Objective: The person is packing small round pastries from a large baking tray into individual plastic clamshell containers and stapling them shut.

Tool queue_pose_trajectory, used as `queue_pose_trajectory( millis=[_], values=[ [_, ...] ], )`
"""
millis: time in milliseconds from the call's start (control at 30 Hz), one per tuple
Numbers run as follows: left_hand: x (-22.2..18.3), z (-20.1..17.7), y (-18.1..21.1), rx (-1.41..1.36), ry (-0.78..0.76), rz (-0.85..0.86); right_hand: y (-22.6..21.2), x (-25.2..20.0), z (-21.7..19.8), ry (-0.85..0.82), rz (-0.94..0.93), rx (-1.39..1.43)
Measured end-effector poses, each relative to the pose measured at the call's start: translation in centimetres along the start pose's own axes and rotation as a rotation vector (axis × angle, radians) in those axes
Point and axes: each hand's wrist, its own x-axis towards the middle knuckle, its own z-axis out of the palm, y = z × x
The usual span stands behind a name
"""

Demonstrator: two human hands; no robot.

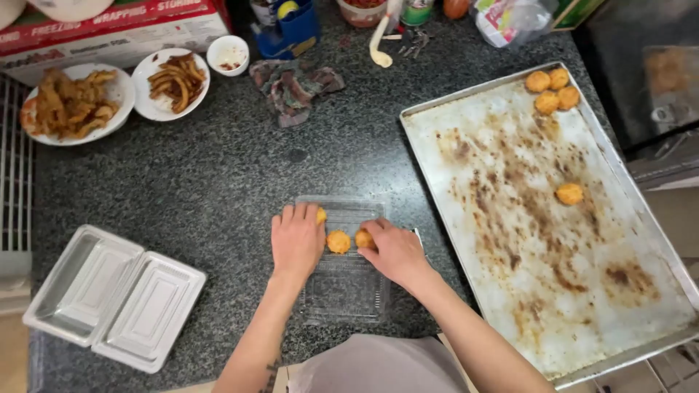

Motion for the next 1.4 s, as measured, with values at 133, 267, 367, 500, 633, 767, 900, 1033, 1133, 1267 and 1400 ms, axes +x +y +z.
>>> queue_pose_trajectory(
  millis=[133, 267, 367, 500, 633, 767, 900, 1033, 1133, 1267, 1400],
  values=[
    [0.6, -2.4, 0.1, -0.142, -0.021, -0.018, -0.3, -1.9, -4.4, 0.033, 0.001, 0.126],
    [1.8, -3.9, 0.8, -0.261, -0.027, -0.033, 6.4, -1.7, -4.3, 0.377, 0.114, 0.31],
    [4.3, -4.4, 3.2, -0.346, -0.053, -0.01, 13.5, -0.4, -5.6, 0.516, 0.244, 0.351],
    [5.9, -2.5, 6.9, -0.345, -0.259, 0.094, 21.7, 0.8, -10.1, 0.566, 0.423, 0.412],
    [4.4, -3.9, 6.5, -0.28, -0.325, 0.168, 32.0, 4.7, -12.3, 0.769, 0.44, 0.366],
    [2.9, -2.3, 6.0, -0.232, -0.621, 0.134, 38.8, 9.1, -15.7, 0.838, 0.484, 0.194],
    [2.9, -2.8, 6.7, -0.296, -0.67, 0.104, 43.5, 12.8, -16.3, 0.808, 0.401, 0.022],
    [3.2, -3.0, 7.1, -0.317, -0.73, 0.074, 40.4, 12.7, -19.1, 0.553, 0.579, -0.003],
    [2.9, -2.9, 6.9, -0.319, -0.638, 0.087, 41.2, 13.2, -18.7, 0.596, 0.511, -0.117],
    [2.5, -3.6, 7.0, -0.391, -0.492, 0.101, 40.4, 12.8, -17.6, 0.57, 0.61, -0.133],
    [3.1, -5.3, 6.4, -0.43, -0.168, -0.02, 34.6, 10.8, -16.9, 0.566, 0.605, 0.159]
  ],
)
